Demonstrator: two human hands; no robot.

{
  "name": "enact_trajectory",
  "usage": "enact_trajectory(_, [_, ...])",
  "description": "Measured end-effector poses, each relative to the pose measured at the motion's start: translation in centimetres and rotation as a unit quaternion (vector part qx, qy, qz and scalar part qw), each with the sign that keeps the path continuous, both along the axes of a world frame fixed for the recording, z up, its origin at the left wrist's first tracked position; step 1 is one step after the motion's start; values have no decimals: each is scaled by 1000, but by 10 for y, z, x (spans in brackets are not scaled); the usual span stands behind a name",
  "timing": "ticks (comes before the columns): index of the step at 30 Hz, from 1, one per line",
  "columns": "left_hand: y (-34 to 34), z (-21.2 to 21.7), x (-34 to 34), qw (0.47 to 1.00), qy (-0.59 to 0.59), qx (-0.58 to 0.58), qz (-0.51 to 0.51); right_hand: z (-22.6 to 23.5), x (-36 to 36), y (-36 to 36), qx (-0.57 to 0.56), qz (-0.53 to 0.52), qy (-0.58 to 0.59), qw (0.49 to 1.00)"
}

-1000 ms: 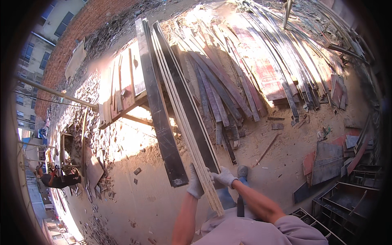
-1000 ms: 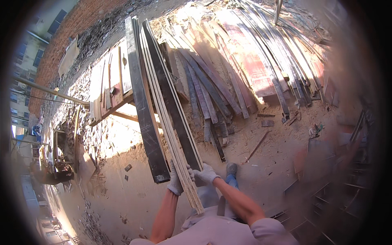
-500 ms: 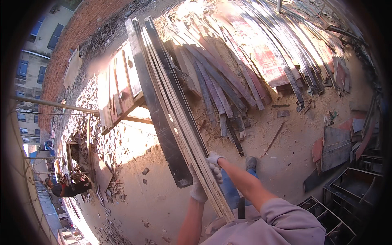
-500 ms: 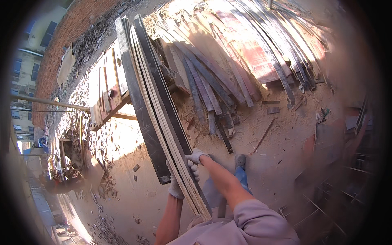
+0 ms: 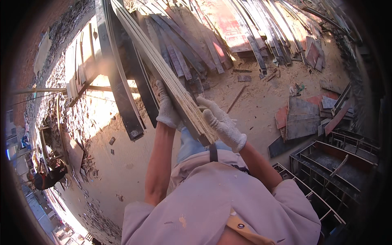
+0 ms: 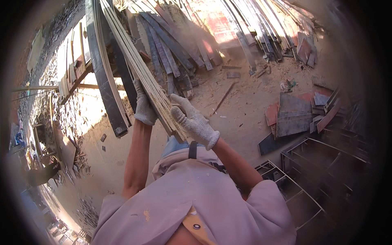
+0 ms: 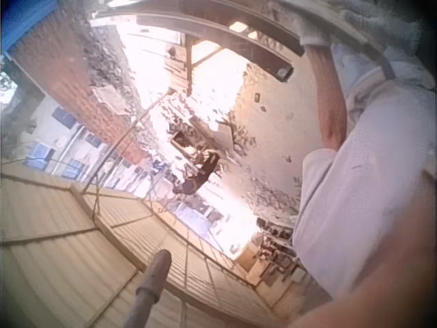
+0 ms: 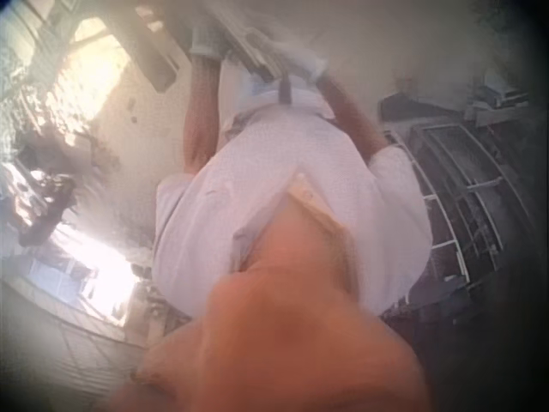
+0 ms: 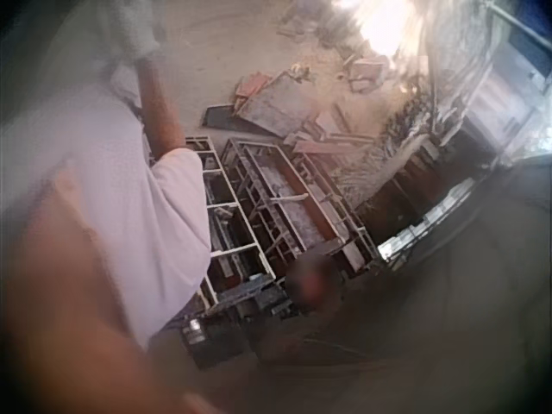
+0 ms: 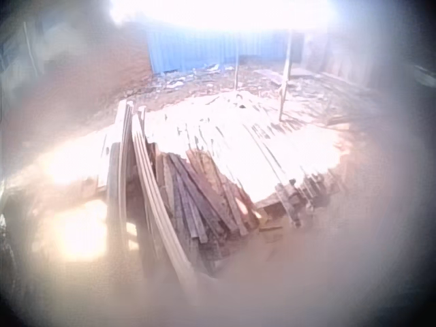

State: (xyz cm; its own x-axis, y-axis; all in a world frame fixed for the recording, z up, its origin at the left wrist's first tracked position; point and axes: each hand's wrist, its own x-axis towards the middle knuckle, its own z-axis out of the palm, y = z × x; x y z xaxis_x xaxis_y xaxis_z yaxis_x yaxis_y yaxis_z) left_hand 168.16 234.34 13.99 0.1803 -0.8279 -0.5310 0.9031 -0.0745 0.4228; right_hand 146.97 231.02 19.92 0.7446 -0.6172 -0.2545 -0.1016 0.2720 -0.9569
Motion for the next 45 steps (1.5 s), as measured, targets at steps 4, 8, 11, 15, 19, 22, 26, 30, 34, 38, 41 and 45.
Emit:
enact_trajectory(4, [-34,9,-1,997,-44,-63,21,-8,-28,16,54,-140,-100,984])
enact_trajectory(8, [-44,13,-1,996,-37,-75,2,-6,-23,10,55,-166,-136,975])
enact_trajectory(11, [-43,8,2,997,-49,-67,7,-11,-24,-12,139,-99,-79,982])
enact_trajectory(15, [-44,-4,-2,997,-46,-59,20,4,-14,-43,101,-7,6,995])
enact_trajectory(19, [-48,-2,-14,997,20,-71,16,39,8,-68,-38,97,191,976])
enact_trajectory(22, [-41,-5,-24,998,49,-43,-8,35,28,-66,-131,111,273,947])
enact_trajectory(26, [-64,-28,4,995,90,-51,6,18,27,-67,-176,132,348,911])
enact_trajectory(30, [-128,-51,120,992,73,-106,4,44,33,-55,-174,131,365,905])
enact_trajectory(34, [-203,-61,235,999,-21,-30,15,37,36,-39,-186,118,379,899])
enact_trajectory(38, [-225,-98,267,995,-98,-1,34,34,31,-32,-201,104,386,894])
enact_trajectory(41, [-220,-98,223,999,-36,13,36,38,-2,-24,-229,70,373,896])
enact_trajectory(45, [-202,-94,122,997,57,-43,21,23,-89,3,-260,4,383,886])
